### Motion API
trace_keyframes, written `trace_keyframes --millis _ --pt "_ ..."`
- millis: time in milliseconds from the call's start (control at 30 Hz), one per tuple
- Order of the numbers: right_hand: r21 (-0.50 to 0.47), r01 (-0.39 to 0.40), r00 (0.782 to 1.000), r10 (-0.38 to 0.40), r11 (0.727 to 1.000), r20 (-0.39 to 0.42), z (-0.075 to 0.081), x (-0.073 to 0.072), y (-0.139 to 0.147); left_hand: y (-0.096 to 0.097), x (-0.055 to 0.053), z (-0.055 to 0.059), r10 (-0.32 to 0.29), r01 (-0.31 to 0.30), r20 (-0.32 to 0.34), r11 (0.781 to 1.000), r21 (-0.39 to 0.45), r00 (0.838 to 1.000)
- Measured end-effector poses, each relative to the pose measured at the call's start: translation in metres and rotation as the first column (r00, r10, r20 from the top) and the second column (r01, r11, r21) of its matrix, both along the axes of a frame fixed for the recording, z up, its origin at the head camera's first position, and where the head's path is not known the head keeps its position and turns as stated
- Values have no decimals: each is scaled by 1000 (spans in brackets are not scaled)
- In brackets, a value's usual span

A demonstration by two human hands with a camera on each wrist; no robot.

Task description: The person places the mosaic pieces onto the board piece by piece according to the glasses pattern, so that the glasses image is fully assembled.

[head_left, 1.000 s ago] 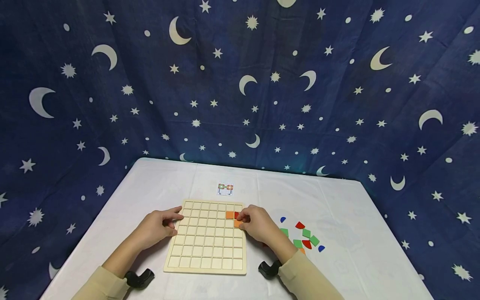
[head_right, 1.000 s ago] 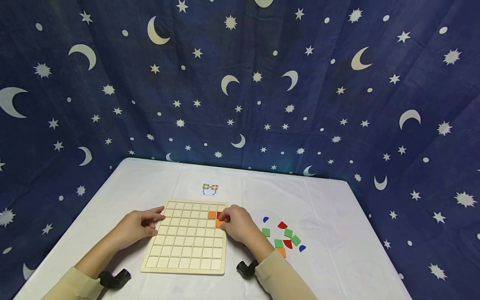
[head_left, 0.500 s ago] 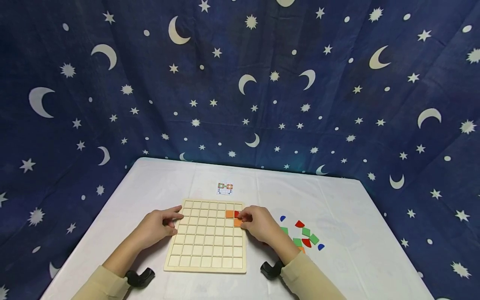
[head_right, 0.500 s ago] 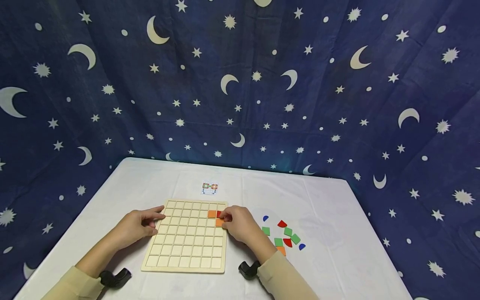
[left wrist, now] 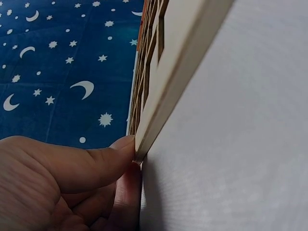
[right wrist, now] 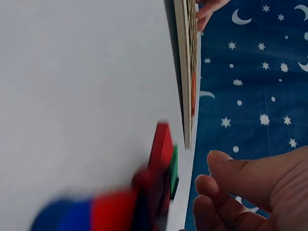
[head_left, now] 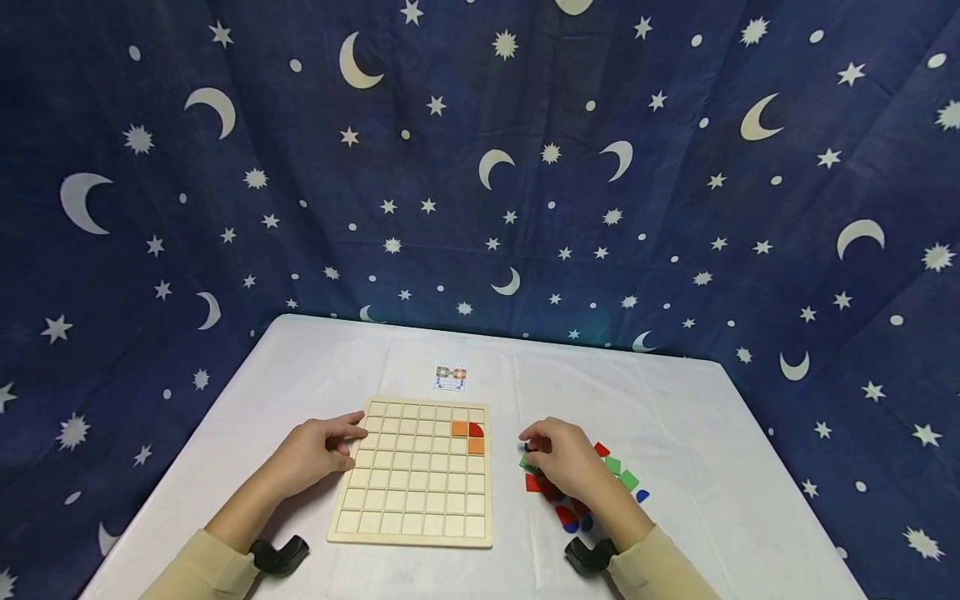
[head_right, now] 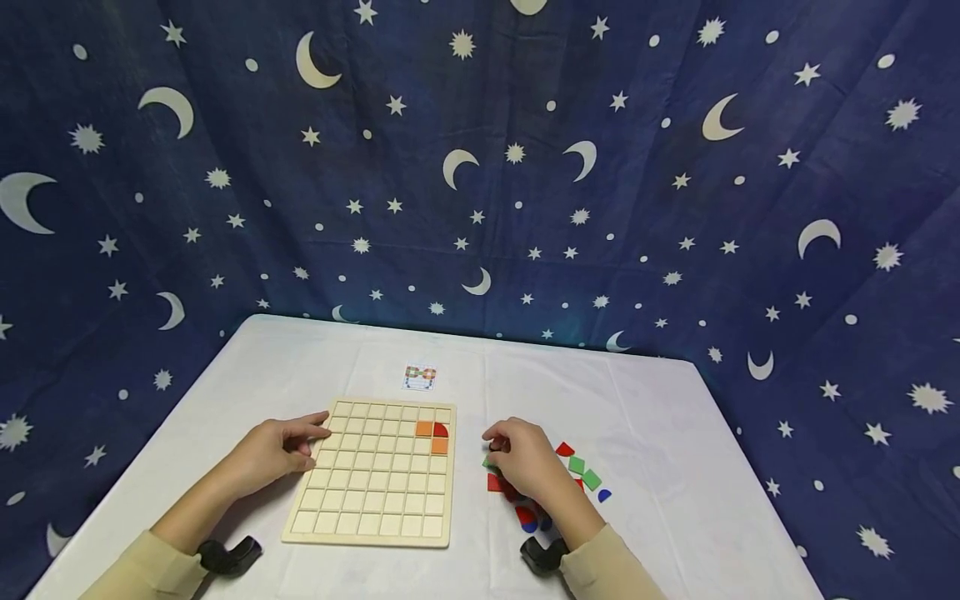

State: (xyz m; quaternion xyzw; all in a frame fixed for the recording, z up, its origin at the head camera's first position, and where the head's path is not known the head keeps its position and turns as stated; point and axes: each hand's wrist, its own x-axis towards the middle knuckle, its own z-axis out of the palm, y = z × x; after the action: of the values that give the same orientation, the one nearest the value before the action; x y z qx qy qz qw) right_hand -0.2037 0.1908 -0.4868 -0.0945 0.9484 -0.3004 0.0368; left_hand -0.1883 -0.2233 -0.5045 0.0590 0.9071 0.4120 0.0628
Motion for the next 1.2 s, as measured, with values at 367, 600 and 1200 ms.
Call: trace_keyframes --millis 367,600,1200 --pt "66 156 987 -158 986 26 3 13 62 1 0 1 5 -6 16 1000 20 1000" --pt "131 176 984 -177 976 -3 1 12 92 1 0 1 9 -9 14 1000 17 1000" --pt "190 186 981 -192 964 13 -11 -10 100 -1 -1 0 1 -1 15 1000 30 1000"
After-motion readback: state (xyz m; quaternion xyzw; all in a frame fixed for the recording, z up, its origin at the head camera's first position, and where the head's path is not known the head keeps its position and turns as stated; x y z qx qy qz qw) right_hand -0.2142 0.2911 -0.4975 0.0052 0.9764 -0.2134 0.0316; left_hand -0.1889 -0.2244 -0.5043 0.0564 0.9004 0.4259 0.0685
